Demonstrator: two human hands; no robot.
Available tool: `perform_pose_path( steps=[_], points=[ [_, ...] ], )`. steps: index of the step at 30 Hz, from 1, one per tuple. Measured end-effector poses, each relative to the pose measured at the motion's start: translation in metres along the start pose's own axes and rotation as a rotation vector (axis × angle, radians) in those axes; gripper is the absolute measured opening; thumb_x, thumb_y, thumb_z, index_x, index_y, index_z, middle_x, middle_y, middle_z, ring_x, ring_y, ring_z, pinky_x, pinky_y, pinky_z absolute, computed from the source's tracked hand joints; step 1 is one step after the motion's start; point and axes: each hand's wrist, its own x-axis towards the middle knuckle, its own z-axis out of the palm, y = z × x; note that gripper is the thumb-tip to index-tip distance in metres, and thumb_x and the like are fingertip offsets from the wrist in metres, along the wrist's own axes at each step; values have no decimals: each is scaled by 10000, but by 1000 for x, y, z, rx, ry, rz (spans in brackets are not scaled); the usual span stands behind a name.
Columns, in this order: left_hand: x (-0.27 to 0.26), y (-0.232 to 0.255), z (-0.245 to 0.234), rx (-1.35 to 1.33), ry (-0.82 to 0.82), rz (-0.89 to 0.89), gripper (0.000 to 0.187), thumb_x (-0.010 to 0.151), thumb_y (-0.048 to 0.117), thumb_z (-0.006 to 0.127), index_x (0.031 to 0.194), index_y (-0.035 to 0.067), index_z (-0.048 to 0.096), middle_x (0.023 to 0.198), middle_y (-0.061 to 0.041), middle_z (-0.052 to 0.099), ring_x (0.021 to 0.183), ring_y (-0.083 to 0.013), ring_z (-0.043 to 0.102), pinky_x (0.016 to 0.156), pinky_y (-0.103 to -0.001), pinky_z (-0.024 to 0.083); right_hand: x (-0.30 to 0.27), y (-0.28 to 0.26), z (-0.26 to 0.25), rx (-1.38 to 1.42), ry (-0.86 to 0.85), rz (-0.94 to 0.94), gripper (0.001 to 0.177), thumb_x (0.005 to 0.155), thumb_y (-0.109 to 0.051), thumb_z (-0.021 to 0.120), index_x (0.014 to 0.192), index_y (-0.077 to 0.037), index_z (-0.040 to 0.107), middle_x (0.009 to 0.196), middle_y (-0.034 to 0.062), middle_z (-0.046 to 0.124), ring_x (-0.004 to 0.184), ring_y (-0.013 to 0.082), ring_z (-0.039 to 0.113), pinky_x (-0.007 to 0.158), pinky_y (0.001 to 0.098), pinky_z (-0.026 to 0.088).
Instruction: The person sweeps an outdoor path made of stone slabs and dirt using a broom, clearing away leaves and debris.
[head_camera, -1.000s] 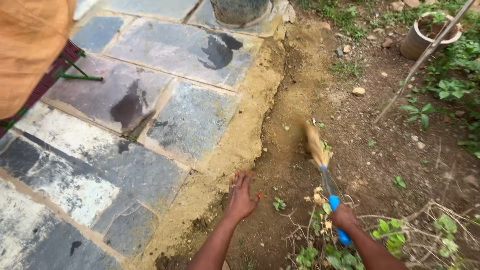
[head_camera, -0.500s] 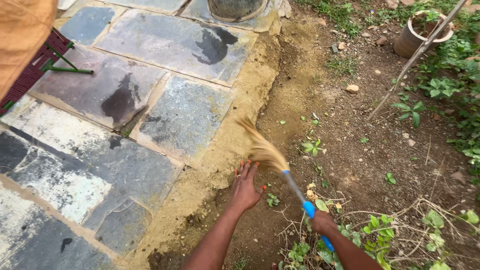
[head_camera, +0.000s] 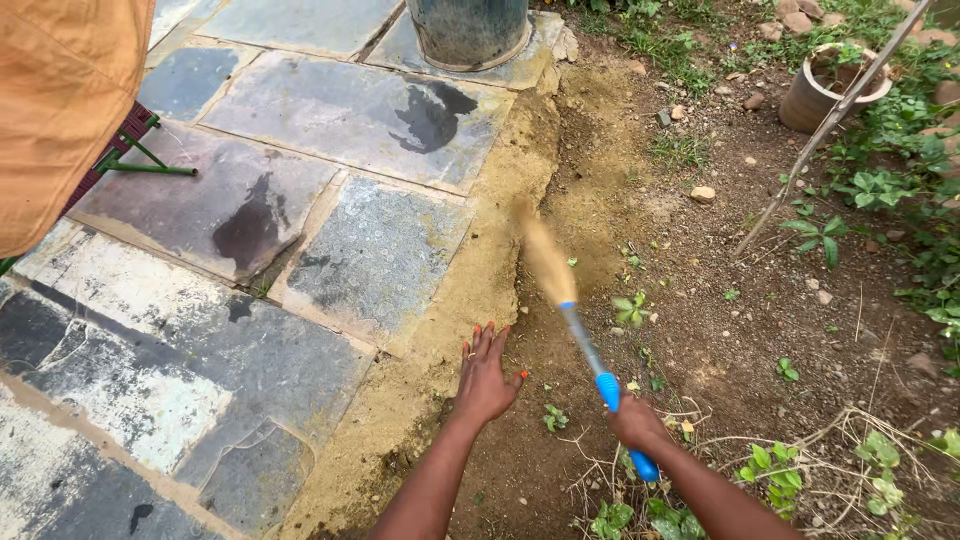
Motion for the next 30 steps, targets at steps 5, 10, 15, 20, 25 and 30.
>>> perform_pose_path(
  steps=[5,10,15,20,25,30],
  points=[
    [15,-8,-8,-36,47,101,887,871,279,747,1606,166,265,1703,-157,134,1583,-317,88,1288,-505,44,2,-31,16,-286,-43,-144,430,1000,-340,523,1360,-107,557,1180,166,713,1074,320,718,934,483,585],
    [50,-23,-17,22,-20,98,881,857,311,779,1575,143,296,1687,-188,144,1580,-348,102,1284,-517,64,43,-9,30,-223,-83,-34,466,981,-318,518,1410,-141,473,1212,156,672,1128,319,667,989,506,535],
    [105,-53,-36,-34,58,229,893,853,293,784,1580,108,301,1672,-212,187,1561,-380,134,1269,-528,103,128,48,-4,-455,18,-263,329,930,-402,598,1069,-173,790,1127,170,695,1045,349,671,968,483,538],
    [144,-75,-59,-29,-60,163,887,841,289,783,1575,130,310,1682,-186,183,1575,-350,120,1271,-514,95,115,-3,-47,228,83,117,354,904,-393,679,1123,-128,767,977,153,755,848,292,715,815,468,585],
    [185,-62,-75,-30,-37,243,868,855,286,778,1573,114,321,1677,-187,211,1572,-354,139,1276,-516,100,75,-111,-50,353,44,167,481,953,-440,689,1296,-105,652,901,146,780,747,254,755,733,445,592],
    [211,-43,-85,19,-105,268,890,854,292,783,1581,116,300,1677,-191,186,1573,-347,117,1282,-517,71,105,-156,-47,183,92,17,474,920,-376,676,1326,-140,608,1024,157,744,892,302,735,847,473,590]
  ],
)
